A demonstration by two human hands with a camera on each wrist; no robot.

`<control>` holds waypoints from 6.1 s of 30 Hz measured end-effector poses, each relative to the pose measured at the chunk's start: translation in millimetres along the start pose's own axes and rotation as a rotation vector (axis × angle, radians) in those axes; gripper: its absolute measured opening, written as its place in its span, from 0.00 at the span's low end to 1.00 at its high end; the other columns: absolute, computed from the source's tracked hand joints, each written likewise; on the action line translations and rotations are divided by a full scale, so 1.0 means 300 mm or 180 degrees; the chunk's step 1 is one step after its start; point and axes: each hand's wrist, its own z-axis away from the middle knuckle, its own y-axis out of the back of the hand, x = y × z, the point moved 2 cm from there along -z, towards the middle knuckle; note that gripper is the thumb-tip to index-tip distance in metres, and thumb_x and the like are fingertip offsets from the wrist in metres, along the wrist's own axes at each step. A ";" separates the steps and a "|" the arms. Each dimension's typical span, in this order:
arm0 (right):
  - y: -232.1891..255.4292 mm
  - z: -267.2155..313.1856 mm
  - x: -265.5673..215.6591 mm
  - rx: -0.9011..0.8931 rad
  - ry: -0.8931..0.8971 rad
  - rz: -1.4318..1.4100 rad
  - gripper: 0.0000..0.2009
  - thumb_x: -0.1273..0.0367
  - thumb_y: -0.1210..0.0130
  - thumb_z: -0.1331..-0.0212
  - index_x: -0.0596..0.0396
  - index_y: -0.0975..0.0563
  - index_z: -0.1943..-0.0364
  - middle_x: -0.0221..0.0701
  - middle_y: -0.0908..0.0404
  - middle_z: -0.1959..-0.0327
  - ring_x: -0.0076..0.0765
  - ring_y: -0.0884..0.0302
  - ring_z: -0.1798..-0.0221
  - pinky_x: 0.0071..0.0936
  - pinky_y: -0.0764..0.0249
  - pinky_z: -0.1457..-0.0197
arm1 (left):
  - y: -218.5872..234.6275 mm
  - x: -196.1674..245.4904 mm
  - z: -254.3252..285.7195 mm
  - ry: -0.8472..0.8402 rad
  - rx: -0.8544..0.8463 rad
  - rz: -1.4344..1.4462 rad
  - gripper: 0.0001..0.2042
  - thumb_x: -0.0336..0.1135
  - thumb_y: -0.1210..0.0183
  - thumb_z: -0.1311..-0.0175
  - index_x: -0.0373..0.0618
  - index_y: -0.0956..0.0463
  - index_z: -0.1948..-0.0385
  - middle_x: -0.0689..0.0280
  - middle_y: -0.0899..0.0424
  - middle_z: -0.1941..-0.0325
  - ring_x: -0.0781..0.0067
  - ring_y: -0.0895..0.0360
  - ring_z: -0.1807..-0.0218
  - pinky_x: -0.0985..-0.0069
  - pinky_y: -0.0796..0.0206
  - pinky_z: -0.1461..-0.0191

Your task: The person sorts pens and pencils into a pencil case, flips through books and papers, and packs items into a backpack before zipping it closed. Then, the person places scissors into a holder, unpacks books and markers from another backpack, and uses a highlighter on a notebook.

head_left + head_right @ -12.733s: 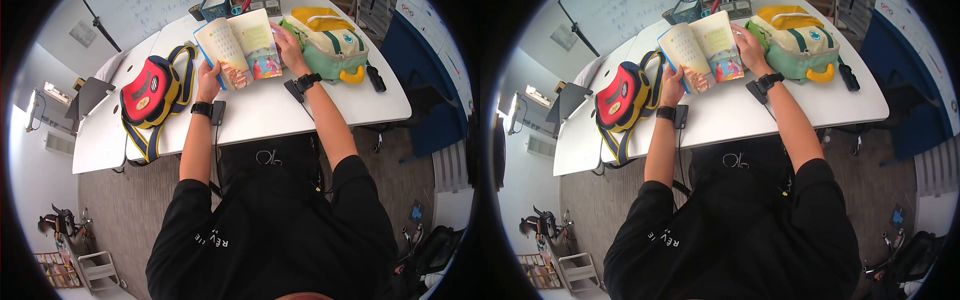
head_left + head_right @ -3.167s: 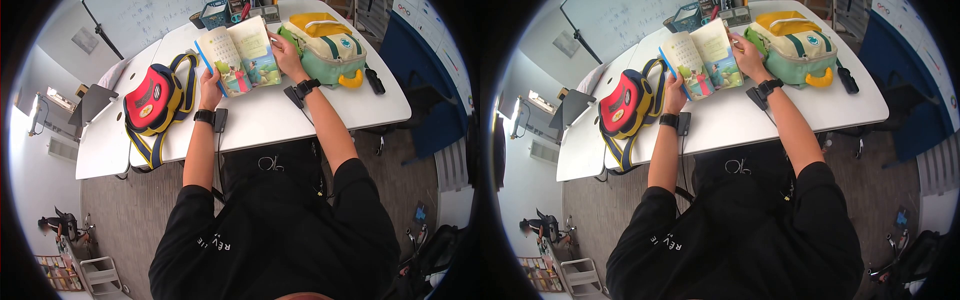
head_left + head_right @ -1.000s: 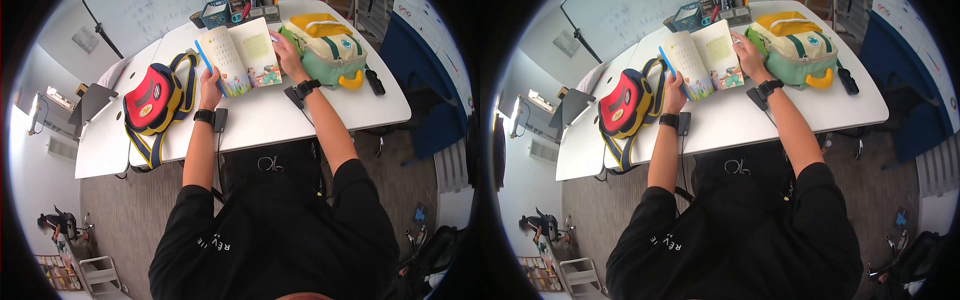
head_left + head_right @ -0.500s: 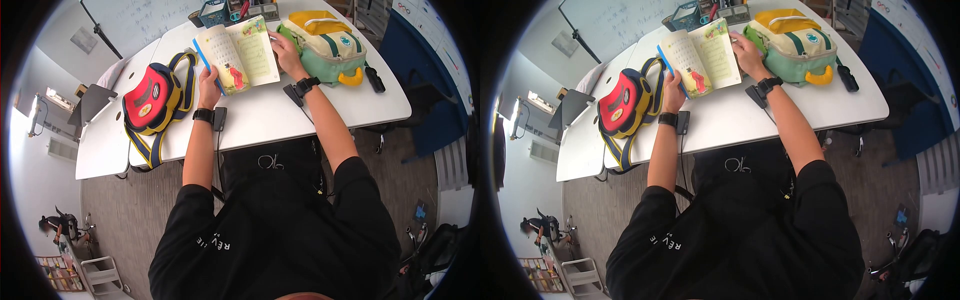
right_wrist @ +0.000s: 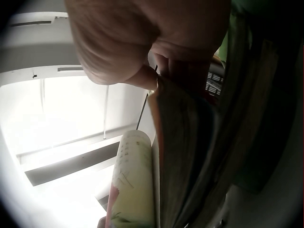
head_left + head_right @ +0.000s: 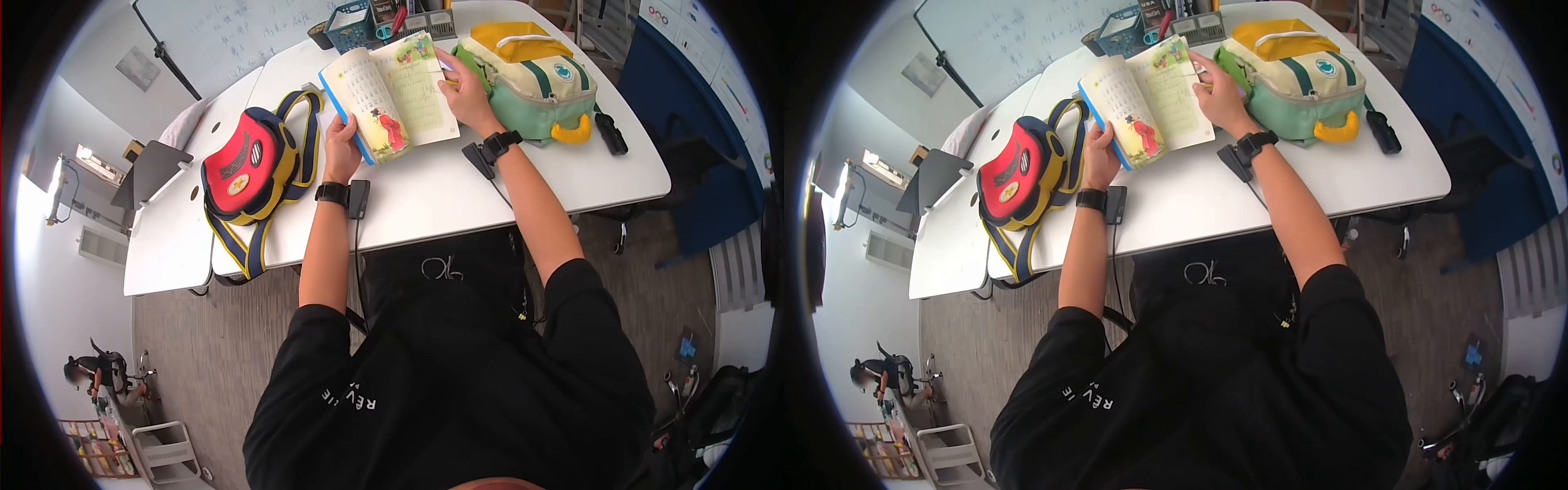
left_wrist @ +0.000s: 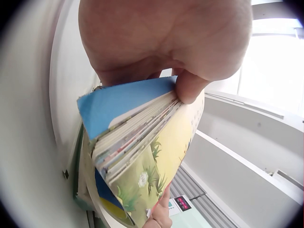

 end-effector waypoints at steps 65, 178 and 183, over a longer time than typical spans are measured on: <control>0.011 -0.002 0.009 0.0034 -0.0078 0.0484 0.30 0.82 0.51 0.40 0.48 0.32 0.31 0.38 0.16 0.50 0.22 0.20 0.54 0.19 0.25 0.51 | 0.002 0.000 0.014 0.0177 -0.0330 0.0068 0.18 0.26 0.52 0.28 0.32 0.33 0.39 0.55 0.23 0.39 0.62 0.25 0.39 0.64 0.35 0.33; 0.006 -0.015 0.074 0.0090 -0.0182 -0.0902 0.21 0.73 0.53 0.33 0.64 0.31 0.36 0.40 0.16 0.53 0.26 0.20 0.52 0.21 0.26 0.50 | 0.006 0.004 0.012 0.0246 -0.0285 0.0019 0.19 0.26 0.52 0.29 0.31 0.35 0.38 0.54 0.25 0.37 0.60 0.26 0.38 0.62 0.35 0.32; 0.001 -0.025 0.100 0.0133 -0.0117 -0.0777 0.23 0.76 0.51 0.36 0.65 0.32 0.36 0.42 0.17 0.51 0.28 0.20 0.51 0.23 0.26 0.49 | -0.001 0.007 0.009 0.0264 -0.0265 0.0063 0.19 0.27 0.52 0.29 0.32 0.35 0.38 0.54 0.25 0.37 0.60 0.26 0.38 0.61 0.35 0.32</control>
